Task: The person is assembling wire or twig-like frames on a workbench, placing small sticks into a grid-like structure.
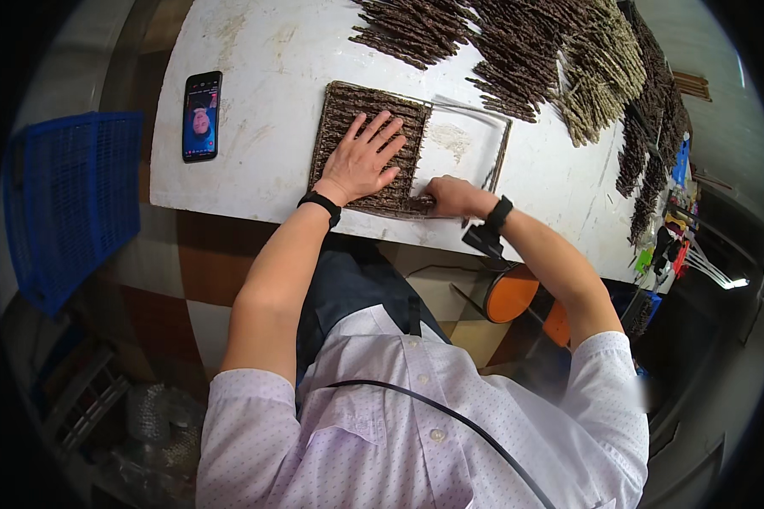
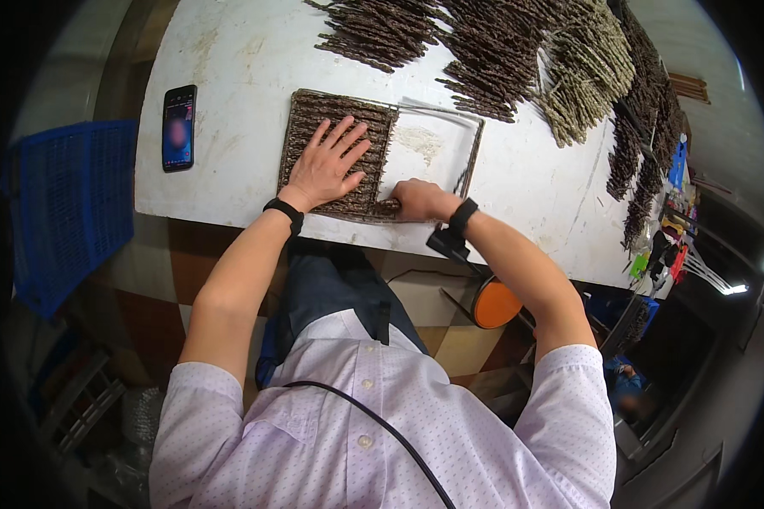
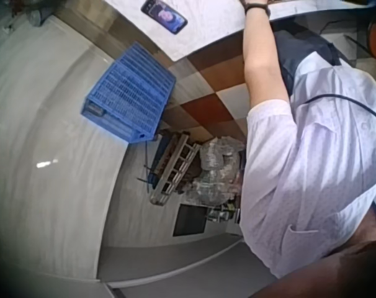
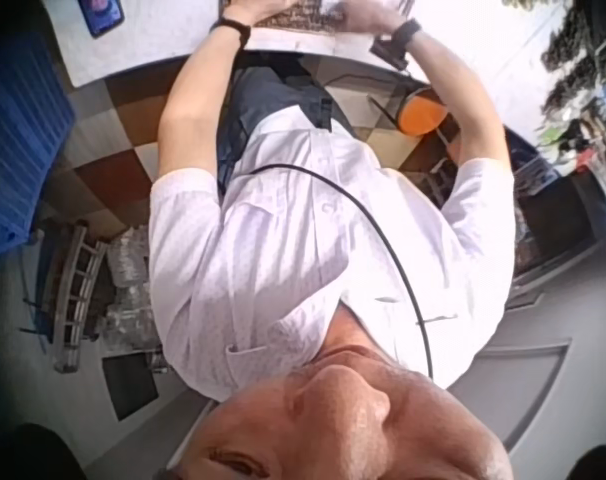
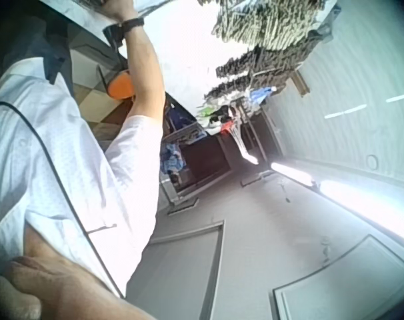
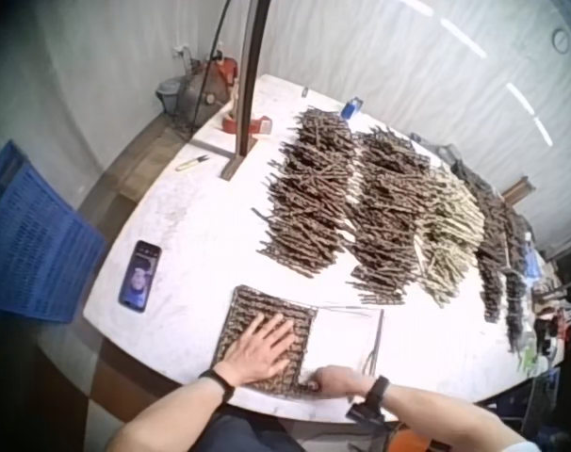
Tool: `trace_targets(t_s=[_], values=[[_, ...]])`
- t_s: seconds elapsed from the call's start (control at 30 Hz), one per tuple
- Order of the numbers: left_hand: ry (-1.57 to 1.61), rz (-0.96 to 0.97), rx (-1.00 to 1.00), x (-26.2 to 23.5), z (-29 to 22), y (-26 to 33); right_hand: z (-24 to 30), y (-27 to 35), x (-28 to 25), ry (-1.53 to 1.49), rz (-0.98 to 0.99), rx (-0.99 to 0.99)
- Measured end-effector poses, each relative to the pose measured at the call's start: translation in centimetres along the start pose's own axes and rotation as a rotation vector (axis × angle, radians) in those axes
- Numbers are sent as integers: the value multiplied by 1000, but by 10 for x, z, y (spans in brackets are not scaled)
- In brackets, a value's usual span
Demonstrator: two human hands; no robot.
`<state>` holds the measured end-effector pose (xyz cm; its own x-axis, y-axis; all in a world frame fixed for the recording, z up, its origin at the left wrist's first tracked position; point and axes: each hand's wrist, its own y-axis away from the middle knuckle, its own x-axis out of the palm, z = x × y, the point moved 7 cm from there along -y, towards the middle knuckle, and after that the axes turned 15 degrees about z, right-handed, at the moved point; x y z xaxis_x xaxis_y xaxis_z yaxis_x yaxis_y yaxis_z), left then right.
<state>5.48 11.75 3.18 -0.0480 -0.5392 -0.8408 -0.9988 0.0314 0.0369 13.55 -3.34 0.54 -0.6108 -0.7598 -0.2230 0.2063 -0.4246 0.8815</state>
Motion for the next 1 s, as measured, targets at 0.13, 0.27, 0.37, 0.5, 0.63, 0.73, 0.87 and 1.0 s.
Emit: trace_targets(t_s=[0.13, 0.27, 0.37, 0.5, 0.63, 0.73, 0.87, 1.0], values=[[-23, -41, -53, -2, 0, 0, 8, 26, 5, 300, -286, 180], [-26, -47, -94, -2, 2, -5, 6, 42, -12, 265, -486, -42], [-41, -34, -102, -1, 2, -9, -26, 23, -7, -140, -152, 66], [-71, -36, -106, 1, 2, -11, -22, 25, -17, -271, -49, -60], [-85, -9, -154, 2, 4, -9, -3, 23, -17, 304, -342, 164], [-52, -30, -176, 0, 6, -8, 13, 50, -9, 405, -701, 26], [-39, -26, -175, -2, 6, -11, -20, 33, -6, 160, -554, -9], [-125, 24, -187, 1, 10, -9, -25, 19, -41, -132, -141, -79]])
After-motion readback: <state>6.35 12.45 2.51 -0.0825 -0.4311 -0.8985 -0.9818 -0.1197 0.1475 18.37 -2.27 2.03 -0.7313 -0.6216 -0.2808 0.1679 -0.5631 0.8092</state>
